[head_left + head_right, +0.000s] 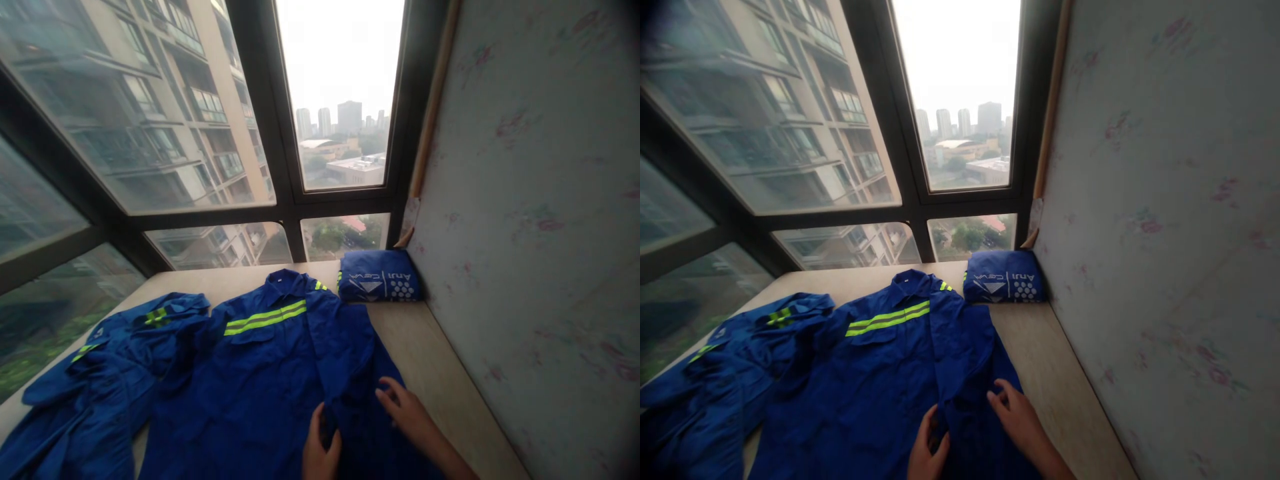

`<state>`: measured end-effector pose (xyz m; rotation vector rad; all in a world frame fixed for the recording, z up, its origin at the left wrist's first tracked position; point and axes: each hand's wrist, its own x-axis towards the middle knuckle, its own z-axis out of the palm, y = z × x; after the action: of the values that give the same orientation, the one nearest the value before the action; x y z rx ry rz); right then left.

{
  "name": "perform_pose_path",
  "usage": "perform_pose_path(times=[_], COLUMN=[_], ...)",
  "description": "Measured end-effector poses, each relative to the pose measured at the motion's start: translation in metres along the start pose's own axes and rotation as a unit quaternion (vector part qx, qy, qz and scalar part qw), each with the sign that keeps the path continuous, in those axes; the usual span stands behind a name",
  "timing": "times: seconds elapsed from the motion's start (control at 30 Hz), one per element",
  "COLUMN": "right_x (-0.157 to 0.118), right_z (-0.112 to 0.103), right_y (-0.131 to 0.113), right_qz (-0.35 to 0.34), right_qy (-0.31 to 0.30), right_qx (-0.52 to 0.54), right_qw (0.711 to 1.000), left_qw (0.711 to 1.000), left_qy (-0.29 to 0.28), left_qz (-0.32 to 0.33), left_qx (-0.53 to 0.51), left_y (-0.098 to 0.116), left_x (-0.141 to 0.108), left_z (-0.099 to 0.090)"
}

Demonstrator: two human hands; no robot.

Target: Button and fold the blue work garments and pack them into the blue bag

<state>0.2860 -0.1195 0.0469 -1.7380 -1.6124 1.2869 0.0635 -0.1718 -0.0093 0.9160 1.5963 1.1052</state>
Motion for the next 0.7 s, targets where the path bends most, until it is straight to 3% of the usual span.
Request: perform_pose_path(times=[0.13,0.27,0.37,0.47,0.53,0.63,0.7], right_x=[-0.016,-0.032,-0.037,-0.047,-0.061,-0.092,-0.112], right_z=[0.028,0.057,0.057,0.038,0.023,0.010,0.007], right_y=[0.002,-0.008,-0.018,-0.015,0.003,0.050,0.081], right_qz=[-0.075,-0.100,-0.103,-0.091,-0.063,0.011,0.072], right_qy=[-0.016,-0.063,-0.061,-0.057,-0.035,-0.003,-0.024], right_qx=[-0.032,-0.065,-0.054,-0.020,0.026,0.084,0.066], right_qw=[0.997,0.991,0.991,0.994,0.997,0.996,0.995], left_qw=[0.996,0.999,0.997,0.990,0.985,0.982,0.983], left_qy=[-0.034,-0.034,-0.020,0.003,0.009,0.012,0.007], left_qz=[-0.013,-0.021,-0.064,-0.106,-0.116,-0.121,-0.124], left_qx=[0.084,0.018,-0.048,-0.094,-0.125,-0.142,-0.133], left_y=[0.000,0.001,0.003,0.004,0.004,0.004,0.004], left_x=[-0.003,0.000,0.005,0.007,0.006,0.001,-0.001], left_z=[0.002,0.002,-0.002,-0.006,-0.007,-0.003,0.000])
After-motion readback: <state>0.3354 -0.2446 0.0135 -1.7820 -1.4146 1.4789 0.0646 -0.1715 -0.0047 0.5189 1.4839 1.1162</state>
